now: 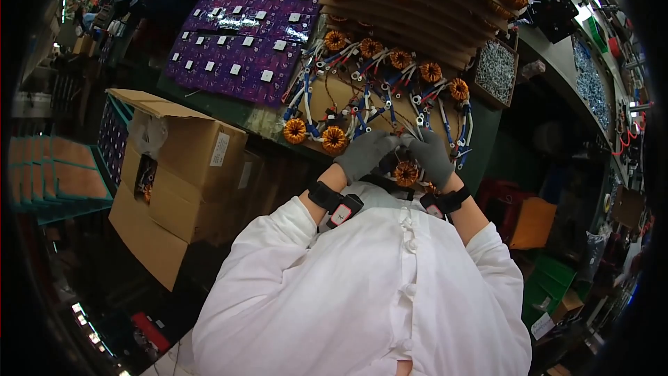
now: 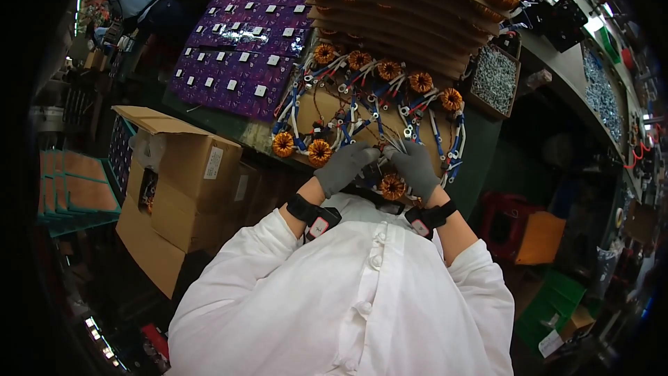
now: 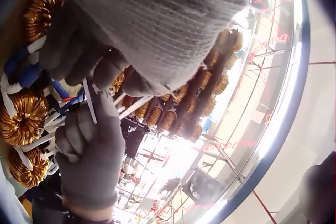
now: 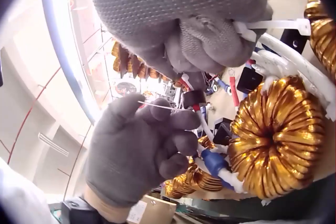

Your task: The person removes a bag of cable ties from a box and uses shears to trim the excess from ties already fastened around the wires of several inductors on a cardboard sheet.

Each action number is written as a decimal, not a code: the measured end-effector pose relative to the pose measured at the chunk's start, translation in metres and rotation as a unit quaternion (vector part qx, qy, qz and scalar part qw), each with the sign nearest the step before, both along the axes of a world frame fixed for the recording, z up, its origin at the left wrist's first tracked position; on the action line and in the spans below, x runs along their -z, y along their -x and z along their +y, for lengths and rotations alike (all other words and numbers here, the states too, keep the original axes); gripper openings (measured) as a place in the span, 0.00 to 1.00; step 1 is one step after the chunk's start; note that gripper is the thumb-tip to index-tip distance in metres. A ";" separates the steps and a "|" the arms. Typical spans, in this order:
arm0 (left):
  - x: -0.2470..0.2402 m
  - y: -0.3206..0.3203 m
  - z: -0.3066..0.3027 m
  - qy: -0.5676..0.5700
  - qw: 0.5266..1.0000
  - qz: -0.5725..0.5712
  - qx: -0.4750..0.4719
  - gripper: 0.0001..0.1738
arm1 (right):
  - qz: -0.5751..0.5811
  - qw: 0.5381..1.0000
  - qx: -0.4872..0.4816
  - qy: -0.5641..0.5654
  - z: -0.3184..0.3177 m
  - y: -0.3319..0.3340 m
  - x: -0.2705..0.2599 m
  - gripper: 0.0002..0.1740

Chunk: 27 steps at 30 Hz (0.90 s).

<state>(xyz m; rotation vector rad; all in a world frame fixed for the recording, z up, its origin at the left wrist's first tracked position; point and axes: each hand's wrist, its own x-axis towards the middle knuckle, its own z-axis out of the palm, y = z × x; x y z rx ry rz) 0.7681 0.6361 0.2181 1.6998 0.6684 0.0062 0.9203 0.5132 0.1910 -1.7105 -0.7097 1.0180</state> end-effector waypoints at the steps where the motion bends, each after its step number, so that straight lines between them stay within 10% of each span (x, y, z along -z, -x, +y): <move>1: 0.006 0.002 0.000 0.001 1.000 -0.001 -0.003 0.17 | 0.103 0.994 0.011 0.039 0.000 -0.001 -0.023 0.14; 3: 0.014 0.005 0.000 0.122 0.991 -0.026 -0.042 0.18 | 0.203 0.976 0.020 0.076 0.001 -0.001 -0.036 0.12; 19: 0.004 -0.008 -0.001 0.065 0.994 0.052 -0.072 0.15 | 0.228 0.971 0.034 0.066 0.000 -0.006 -0.043 0.10; 27: 0.002 -0.022 -0.018 -0.239 0.970 0.039 -0.022 0.25 | 0.046 0.998 0.033 0.037 0.006 -0.003 -0.036 0.11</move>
